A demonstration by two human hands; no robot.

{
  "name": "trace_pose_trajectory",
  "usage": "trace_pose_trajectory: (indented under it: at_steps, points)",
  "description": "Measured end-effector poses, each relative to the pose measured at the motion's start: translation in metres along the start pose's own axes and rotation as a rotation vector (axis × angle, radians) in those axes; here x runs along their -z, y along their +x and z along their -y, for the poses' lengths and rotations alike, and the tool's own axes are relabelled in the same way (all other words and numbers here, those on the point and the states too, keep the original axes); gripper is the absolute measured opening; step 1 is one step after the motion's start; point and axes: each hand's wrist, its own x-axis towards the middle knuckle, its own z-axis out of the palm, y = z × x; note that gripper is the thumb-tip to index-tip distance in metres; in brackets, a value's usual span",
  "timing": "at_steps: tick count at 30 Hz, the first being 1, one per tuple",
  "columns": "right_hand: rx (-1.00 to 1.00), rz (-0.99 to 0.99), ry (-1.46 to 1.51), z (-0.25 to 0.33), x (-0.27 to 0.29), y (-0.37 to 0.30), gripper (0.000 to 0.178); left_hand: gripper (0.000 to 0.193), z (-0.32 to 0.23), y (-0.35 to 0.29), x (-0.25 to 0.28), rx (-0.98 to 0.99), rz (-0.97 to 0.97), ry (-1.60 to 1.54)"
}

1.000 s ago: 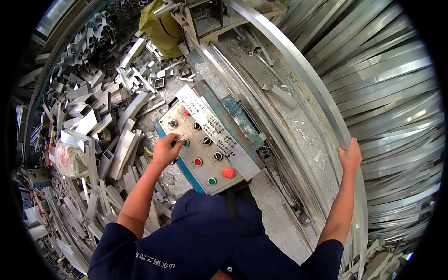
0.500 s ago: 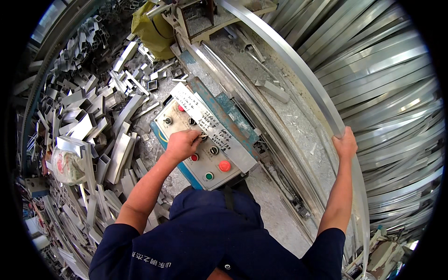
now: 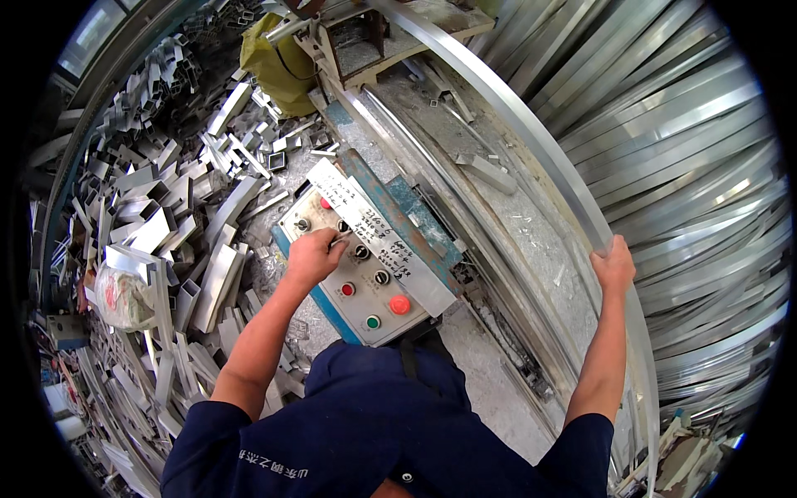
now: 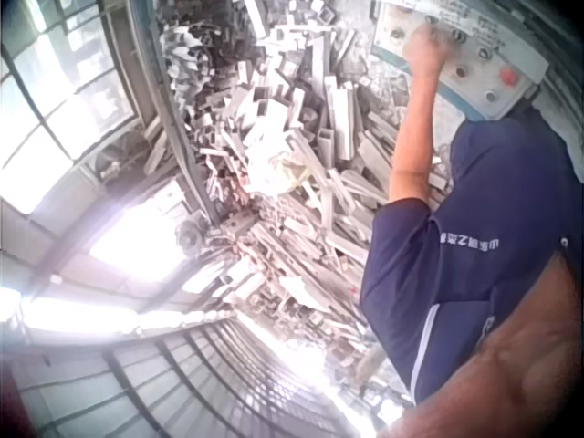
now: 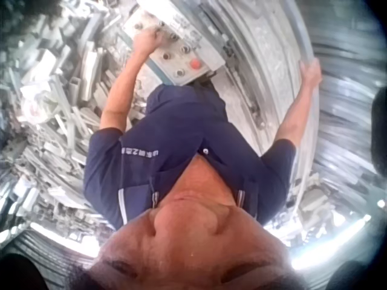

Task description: The person measures and marks aluminum profiles with a tape measure and marker, then positions them on a cutting machine and operates the controls to cut the pieces. The cut pieces are stacked on the floor.

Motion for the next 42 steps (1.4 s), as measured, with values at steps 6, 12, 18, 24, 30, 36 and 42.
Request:
trace_pose_trajectory:
  at_steps: [6,12,18,24,30,36,42]
  points:
    - [0.014,0.0,-0.009,-0.001,0.001,0.001,0.04,0.027,0.008,0.011,0.002,0.073,0.018,0.028]
    - [0.016,-0.007,0.034,0.003,0.003,-0.003,0.042,0.026,0.013,0.014,0.002,-0.007,0.008,-0.015]
    - [-0.036,-0.001,-0.006,0.007,0.004,0.0,0.044,0.029,-0.002,0.035,-0.004,0.052,0.024,0.114]
    - [-0.04,0.01,0.0,0.001,0.003,0.001,0.044,0.027,-0.004,0.04,0.008,-0.024,0.176,0.212]
    - [0.017,-0.041,0.042,-0.004,0.001,0.001,0.035,0.014,-0.003,0.047,0.011,-0.254,0.264,0.428]
    - [0.025,-0.039,0.049,-0.001,0.005,0.0,0.036,0.008,0.006,0.055,0.022,-0.669,0.221,0.623]
    - [0.037,-0.052,0.018,-0.003,-0.001,-0.002,0.042,0.012,0.033,0.041,0.019,-0.344,0.107,0.422]
